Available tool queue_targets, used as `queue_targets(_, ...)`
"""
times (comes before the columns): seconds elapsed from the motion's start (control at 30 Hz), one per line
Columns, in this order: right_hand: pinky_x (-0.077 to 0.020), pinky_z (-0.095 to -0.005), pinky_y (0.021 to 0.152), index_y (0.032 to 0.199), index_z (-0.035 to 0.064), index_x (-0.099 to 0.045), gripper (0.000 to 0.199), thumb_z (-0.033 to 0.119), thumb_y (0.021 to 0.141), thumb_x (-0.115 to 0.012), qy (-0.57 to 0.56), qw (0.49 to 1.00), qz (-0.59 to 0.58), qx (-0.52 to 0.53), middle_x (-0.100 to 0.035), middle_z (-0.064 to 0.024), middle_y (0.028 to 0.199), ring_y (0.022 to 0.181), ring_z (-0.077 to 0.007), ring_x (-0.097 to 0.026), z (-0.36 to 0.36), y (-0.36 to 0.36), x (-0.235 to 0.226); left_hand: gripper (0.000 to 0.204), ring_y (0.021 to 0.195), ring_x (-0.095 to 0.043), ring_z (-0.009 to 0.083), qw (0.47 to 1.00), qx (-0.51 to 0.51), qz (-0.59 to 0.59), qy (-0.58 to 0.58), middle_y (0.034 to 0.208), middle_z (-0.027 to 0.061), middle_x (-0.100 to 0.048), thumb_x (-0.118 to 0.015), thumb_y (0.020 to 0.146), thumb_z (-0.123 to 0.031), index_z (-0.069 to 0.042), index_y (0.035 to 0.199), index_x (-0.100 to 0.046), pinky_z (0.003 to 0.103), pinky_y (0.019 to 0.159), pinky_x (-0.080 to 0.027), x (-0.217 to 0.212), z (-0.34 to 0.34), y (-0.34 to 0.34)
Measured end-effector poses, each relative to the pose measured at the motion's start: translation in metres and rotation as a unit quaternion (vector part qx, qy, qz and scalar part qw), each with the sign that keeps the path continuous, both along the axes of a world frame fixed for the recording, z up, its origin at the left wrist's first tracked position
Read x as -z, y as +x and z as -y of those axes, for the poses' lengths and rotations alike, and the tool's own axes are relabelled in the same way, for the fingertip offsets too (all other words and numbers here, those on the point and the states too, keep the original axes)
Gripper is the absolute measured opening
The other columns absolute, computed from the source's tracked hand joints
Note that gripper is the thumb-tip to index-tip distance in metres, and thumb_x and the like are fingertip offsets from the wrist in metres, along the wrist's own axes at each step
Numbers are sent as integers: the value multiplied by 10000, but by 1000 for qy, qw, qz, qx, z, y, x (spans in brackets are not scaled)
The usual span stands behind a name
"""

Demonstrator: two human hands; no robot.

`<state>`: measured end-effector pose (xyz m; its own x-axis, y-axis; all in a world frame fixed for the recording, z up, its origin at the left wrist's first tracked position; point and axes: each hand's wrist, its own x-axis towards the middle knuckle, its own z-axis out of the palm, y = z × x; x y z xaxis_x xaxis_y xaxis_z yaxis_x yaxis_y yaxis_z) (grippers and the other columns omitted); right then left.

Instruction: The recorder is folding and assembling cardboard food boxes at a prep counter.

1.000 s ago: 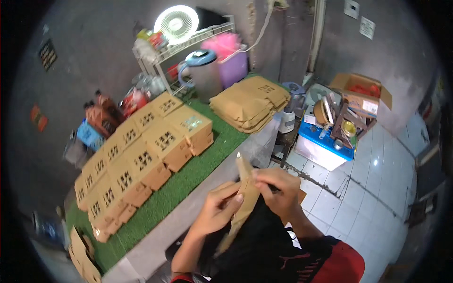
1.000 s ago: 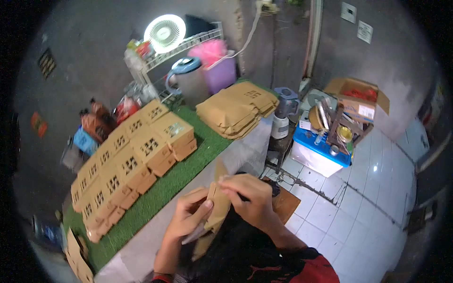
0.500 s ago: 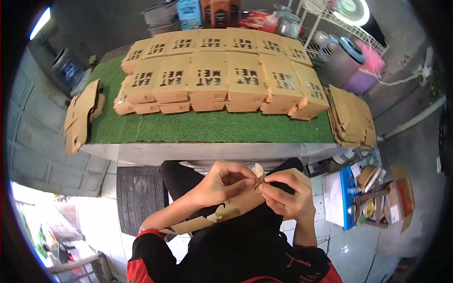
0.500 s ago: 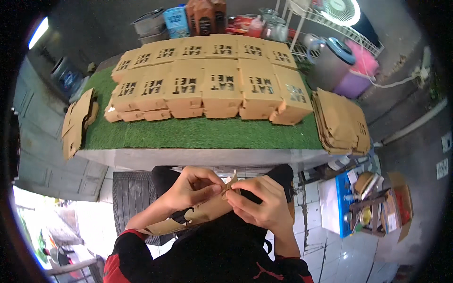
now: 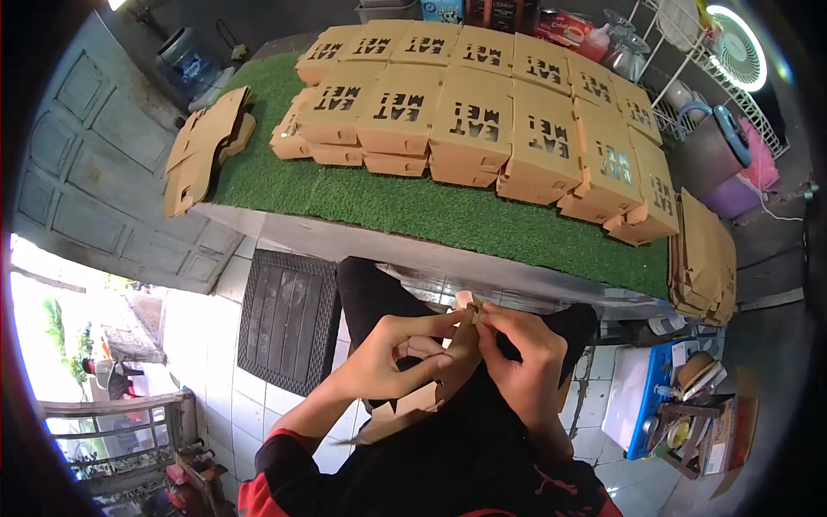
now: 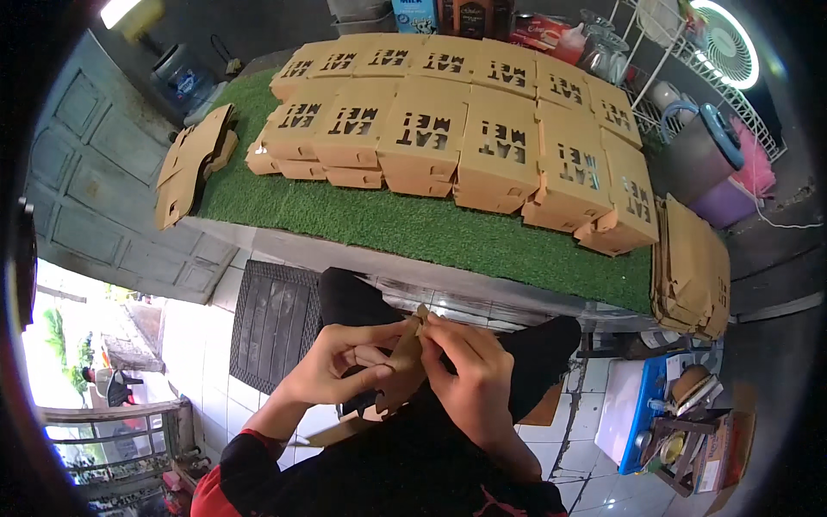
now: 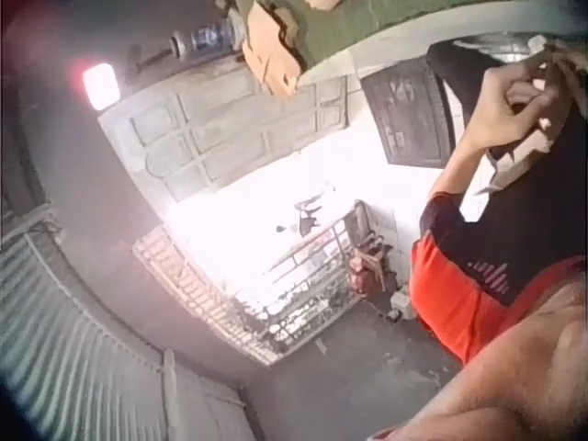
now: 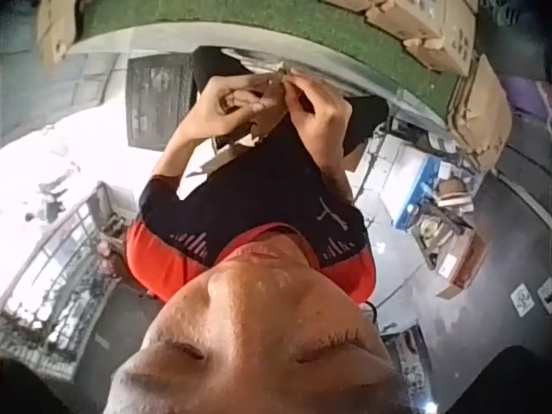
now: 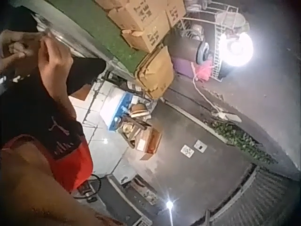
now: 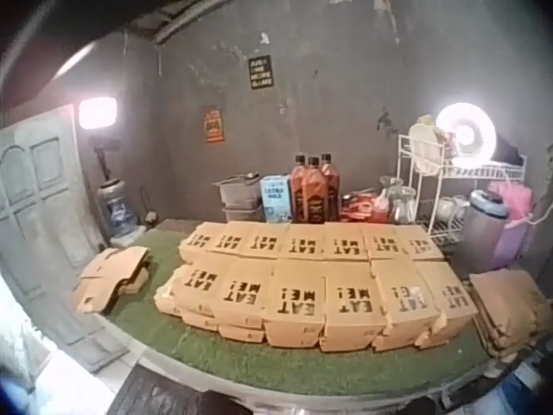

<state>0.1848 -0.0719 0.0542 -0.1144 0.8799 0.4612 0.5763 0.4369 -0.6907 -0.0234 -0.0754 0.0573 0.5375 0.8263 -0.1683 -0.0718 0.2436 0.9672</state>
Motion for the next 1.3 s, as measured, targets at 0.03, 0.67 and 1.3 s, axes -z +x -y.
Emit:
queue_targets(0.03,-557,-371,726,934,48,-694,211,9,740,-770,-5,1000,0,4,-731,-84,953,801,-275,-696,-2,-4,2,538,963,-636,83,999,-24,-12,24,1077,127,-693,-636,884,76,106,1393,-462,242,841,-512,-4,2,0)
queue_targets(0.67,-525,-321,725,901,60,-716,143,75,775,-781,-79,987,-107,-89,-746,-103,927,807,-236,-726,-13,8,8,723,1233,-562,261,978,-101,126,-129,1324,261,-566,-580,895,124,-78,1453,-167,378,1036,-428,7,38,27)
queue_targets(1.3,-443,-340,910,1061,54,-660,275,96,808,-760,-182,971,-134,-81,-752,-50,861,847,-206,-735,5,8,-12,675,1288,-521,267,967,-51,227,-102,1352,256,-553,-572,954,14,34,1522,-210,378,1068,-405,17,48,24)
